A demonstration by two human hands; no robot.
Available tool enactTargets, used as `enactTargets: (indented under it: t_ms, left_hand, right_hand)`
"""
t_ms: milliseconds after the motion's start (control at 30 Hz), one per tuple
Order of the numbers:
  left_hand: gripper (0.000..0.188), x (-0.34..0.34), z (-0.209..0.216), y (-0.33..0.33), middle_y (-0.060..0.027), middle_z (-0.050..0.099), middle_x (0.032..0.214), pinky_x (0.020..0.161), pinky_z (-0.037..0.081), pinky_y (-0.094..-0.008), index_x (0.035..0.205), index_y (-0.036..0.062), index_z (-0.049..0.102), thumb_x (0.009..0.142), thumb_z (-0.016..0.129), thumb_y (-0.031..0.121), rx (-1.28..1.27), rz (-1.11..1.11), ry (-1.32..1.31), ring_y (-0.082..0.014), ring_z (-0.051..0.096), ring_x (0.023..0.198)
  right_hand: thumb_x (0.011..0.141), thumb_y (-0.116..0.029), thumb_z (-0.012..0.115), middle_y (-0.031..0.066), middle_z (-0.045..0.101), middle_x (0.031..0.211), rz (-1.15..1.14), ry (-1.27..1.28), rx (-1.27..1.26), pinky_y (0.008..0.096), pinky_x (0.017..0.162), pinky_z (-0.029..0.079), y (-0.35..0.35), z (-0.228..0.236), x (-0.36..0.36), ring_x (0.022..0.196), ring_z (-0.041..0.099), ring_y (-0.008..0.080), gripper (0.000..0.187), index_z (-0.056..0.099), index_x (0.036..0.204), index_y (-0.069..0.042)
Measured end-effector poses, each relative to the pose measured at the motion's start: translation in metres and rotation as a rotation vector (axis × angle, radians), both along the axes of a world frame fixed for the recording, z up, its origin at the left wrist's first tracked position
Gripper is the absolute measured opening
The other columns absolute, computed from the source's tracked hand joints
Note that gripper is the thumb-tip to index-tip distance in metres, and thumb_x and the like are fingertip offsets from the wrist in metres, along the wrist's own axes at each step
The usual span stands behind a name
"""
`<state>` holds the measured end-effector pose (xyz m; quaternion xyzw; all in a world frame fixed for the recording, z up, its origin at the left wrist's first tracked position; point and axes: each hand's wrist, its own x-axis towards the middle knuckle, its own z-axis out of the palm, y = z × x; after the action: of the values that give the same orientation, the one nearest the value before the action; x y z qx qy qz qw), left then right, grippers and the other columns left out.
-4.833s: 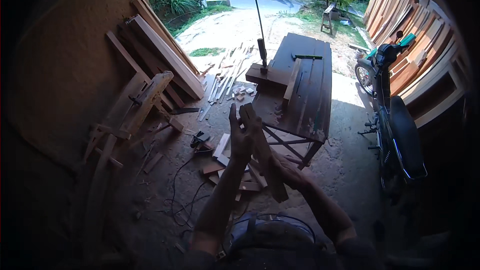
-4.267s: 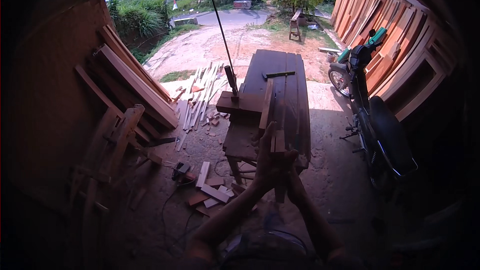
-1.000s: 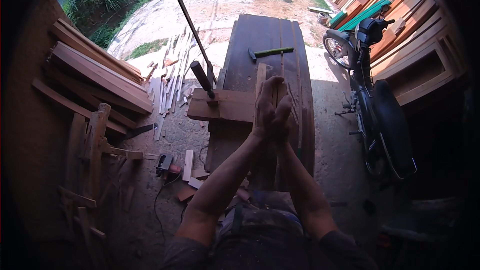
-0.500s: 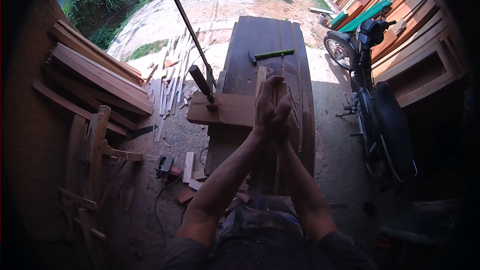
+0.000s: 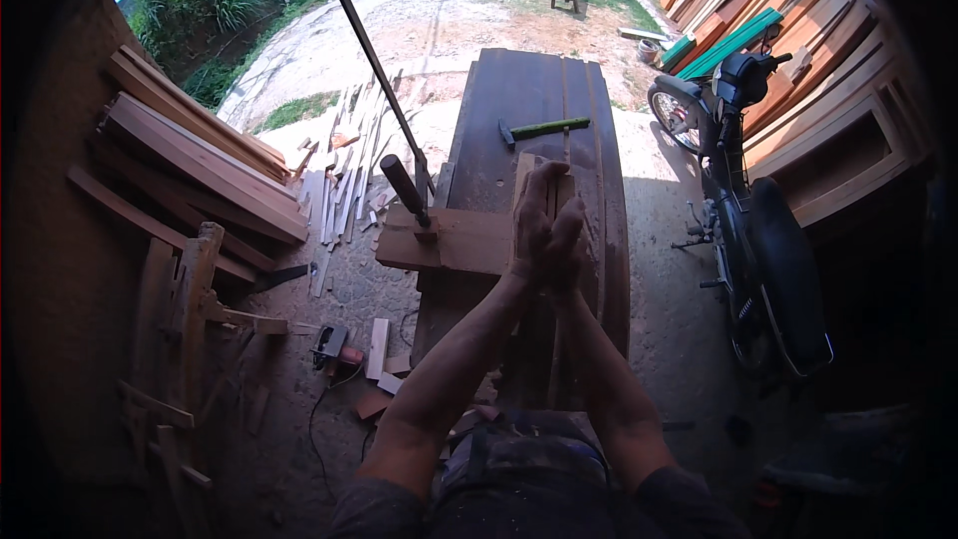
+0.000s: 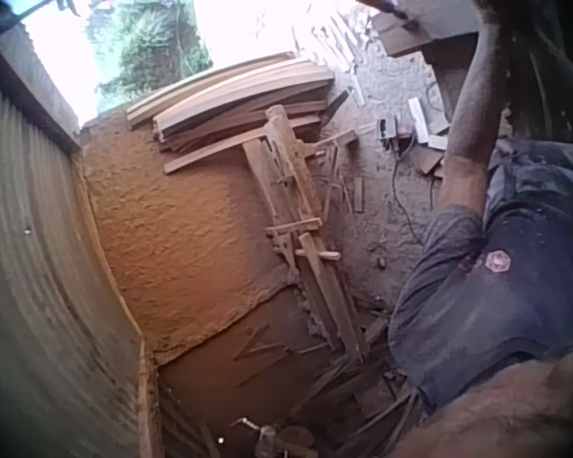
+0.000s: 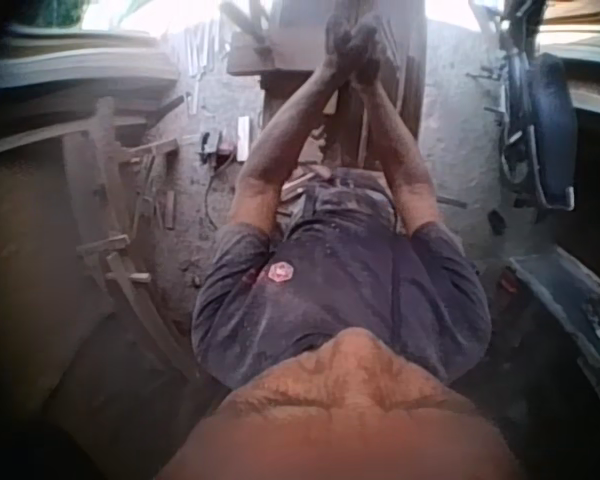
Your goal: The person marks wooden pieces with a pencil, fits them together by hand, and uses a hammer to tap them into place on a wooden workbench.
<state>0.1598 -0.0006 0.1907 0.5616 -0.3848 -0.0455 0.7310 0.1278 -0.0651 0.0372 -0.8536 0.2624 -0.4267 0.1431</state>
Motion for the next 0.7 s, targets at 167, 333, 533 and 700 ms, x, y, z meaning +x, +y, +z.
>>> enactTargets:
  t_ms: [167,333,533,700]
  left_hand:
    - [0.043,0.008,-0.002,-0.006,-0.0151,0.056,0.122,0.103,0.041,-0.0347,0.128,-0.0037,0.052,0.088,0.056,0.013,0.013,0.009,-0.009,-0.0232,0.054,0.116]
    - [0.042,0.014,-0.005,-0.013,-0.0142,0.057,0.120,0.101,0.042,-0.0341,0.127,-0.0031,0.053,0.088,0.056,0.013,0.023,0.031,-0.018,-0.0223,0.055,0.113]
    - [0.043,0.022,-0.008,-0.020,-0.0133,0.057,0.118,0.098,0.044,-0.0329,0.128,-0.0028,0.052,0.088,0.056,0.013,0.007,0.038,-0.037,-0.0208,0.056,0.109]
    - [0.043,0.029,-0.013,-0.029,-0.0135,0.057,0.117,0.097,0.044,-0.0329,0.128,-0.0029,0.051,0.089,0.055,0.013,0.008,0.036,-0.077,-0.0203,0.056,0.109]
  right_hand:
    - [0.098,-0.018,0.055,0.0095,0.057,0.120,-0.141,0.115,-0.085,0.0324,0.097,0.050,0.000,0.006,0.008,0.116,0.058,0.0235,0.037,0.049,0.132,-0.005]
    - [0.098,-0.018,0.055,0.0093,0.057,0.122,-0.271,0.233,-0.149,0.0318,0.099,0.049,0.000,0.011,0.014,0.119,0.057,0.0226,0.038,0.048,0.134,-0.005]
    - [0.098,-0.019,0.055,0.0096,0.055,0.126,-0.156,0.249,0.006,0.0316,0.102,0.047,-0.008,0.008,0.016,0.124,0.054,0.0224,0.043,0.046,0.137,-0.006]
    - [0.097,-0.019,0.056,0.0091,0.058,0.115,-0.244,0.212,-0.274,0.0301,0.083,0.055,-0.026,-0.007,0.027,0.102,0.063,0.0226,0.040,0.047,0.135,-0.009]
